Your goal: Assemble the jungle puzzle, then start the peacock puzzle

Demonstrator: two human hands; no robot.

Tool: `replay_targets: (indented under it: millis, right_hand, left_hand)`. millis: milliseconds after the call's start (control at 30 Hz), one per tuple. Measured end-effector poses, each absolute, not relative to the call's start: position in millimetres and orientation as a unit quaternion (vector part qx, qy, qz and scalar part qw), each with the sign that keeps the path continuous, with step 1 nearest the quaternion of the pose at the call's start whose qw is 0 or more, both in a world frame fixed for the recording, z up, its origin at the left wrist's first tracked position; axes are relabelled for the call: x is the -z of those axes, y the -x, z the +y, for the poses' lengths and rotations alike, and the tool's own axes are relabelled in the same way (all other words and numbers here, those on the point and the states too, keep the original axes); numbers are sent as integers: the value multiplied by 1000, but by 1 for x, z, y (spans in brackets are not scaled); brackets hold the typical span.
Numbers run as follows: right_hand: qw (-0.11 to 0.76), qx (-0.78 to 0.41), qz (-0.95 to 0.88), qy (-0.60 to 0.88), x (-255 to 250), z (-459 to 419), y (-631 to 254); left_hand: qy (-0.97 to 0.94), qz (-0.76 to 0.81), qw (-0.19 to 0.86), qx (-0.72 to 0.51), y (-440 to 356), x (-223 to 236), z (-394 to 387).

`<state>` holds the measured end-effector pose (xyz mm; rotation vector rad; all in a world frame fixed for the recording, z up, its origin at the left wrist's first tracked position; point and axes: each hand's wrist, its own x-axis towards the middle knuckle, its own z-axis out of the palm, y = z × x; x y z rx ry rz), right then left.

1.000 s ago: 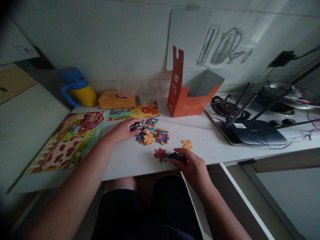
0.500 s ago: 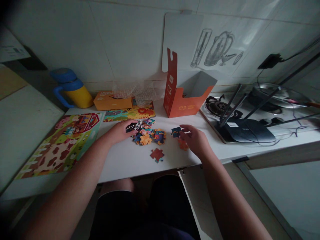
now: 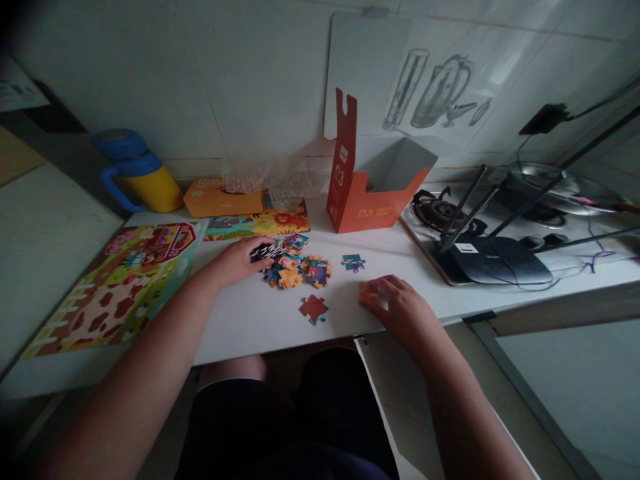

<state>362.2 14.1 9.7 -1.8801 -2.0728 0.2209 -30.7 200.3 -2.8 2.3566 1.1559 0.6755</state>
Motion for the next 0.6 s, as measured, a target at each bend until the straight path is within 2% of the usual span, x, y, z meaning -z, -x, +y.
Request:
replay_targets:
  millis: [267, 467, 600]
  right_hand:
    - [193, -160, -699, 670, -22, 20, -368]
    - [236, 1, -704, 670, -25, 20, -371]
    - [194, -38, -744, 638, -14, 22, -366]
  left_hand:
    - [-847, 421, 221, -239, 30, -1, 198]
    - [-845, 425, 221, -240, 31, -1, 197]
    - [-844, 426, 221, -239, 31, -1, 198]
